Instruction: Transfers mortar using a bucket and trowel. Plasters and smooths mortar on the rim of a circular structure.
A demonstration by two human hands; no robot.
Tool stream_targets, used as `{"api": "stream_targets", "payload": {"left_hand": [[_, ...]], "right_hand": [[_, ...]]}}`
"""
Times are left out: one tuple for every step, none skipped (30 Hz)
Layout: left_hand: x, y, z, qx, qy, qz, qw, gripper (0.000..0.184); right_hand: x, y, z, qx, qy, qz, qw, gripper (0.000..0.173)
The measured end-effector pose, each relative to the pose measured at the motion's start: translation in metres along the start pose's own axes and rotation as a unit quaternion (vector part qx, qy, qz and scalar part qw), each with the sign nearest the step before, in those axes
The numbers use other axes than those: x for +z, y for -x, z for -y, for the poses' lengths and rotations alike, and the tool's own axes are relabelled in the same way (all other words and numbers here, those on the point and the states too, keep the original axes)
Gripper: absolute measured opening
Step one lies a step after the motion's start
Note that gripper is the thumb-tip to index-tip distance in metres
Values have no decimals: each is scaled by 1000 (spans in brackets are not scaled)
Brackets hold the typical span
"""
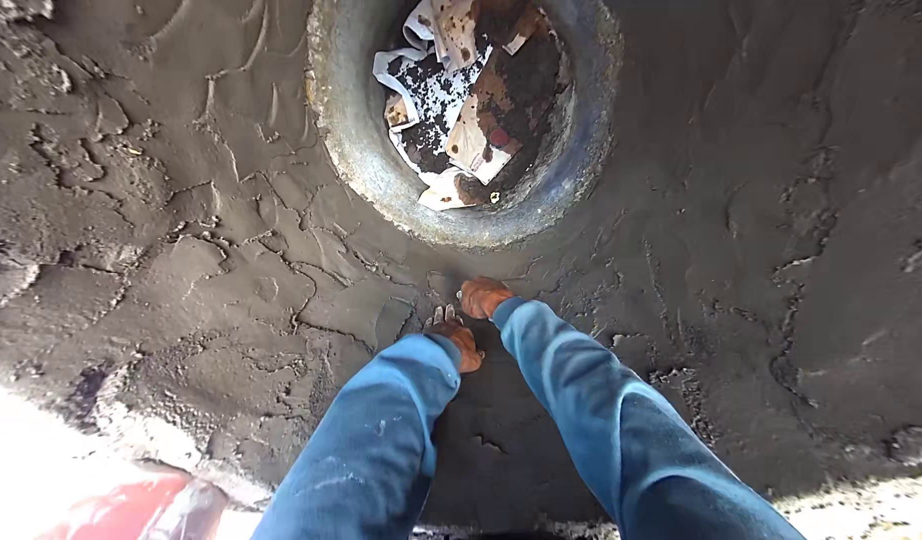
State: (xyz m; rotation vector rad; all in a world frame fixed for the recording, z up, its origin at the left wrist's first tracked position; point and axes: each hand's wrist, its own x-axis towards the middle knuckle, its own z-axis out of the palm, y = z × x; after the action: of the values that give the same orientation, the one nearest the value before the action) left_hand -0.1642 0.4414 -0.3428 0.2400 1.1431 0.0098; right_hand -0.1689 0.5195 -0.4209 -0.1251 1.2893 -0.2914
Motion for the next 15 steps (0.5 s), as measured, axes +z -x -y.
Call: {"api": "stream_targets", "payload": {"left_hand": [[0, 8, -3, 1, 3, 4, 1000, 77], [-1, 16, -6, 5, 5, 7, 1000, 75], [-2, 24, -7, 13, 9, 5, 1000, 70], [-3, 31, -6, 20, 18, 5, 1000, 64], [-4, 37, -6, 22, 28, 11, 999, 58], [-6, 43, -5, 18, 34, 16, 999, 53], [-9, 48, -4, 12, 36, 17, 999, 49], [-11, 54, -2, 6, 38, 11, 999, 45], [-13, 59, 0, 0, 43, 2, 999, 42], [-16, 64, 4, 0, 52, -8, 999, 42], [-17, 67, 8, 1, 62, -19, 998, 42], [-18, 68, 12, 0, 73, -33, 997, 42], [-19, 69, 16, -5, 85, -50, 995, 42], [-21, 71, 19, -12, 99, -70, 992, 41], [-24, 74, 22, -19, 117, -96, 988, 41]], "right_hand": [[-1, 7, 2, -2, 5, 6, 1000, 35], [-1, 13, 2, -7, 10, 11, 1000, 36], [-2, 18, 2, -13, 14, 13, 1000, 37], [-1, 22, 2, -17, 17, 15, 1000, 38], [0, 26, 2, -20, 18, 16, 1000, 39], [2, 29, 3, -21, 21, 14, 999, 39], [3, 32, 4, -22, 25, 12, 999, 39], [4, 35, 5, -24, 29, 11, 999, 39], [6, 39, 7, -28, 32, 11, 999, 38], [8, 43, 9, -34, 33, 13, 999, 38], [11, 48, 11, -40, 30, 12, 999, 37], [16, 51, 11, -46, 21, 7, 999, 37], [19, 55, 11, -50, 15, 3, 999, 37], [22, 58, 12, -52, 14, 0, 999, 37], [24, 62, 12, -52, 16, 0, 999, 37]]}}
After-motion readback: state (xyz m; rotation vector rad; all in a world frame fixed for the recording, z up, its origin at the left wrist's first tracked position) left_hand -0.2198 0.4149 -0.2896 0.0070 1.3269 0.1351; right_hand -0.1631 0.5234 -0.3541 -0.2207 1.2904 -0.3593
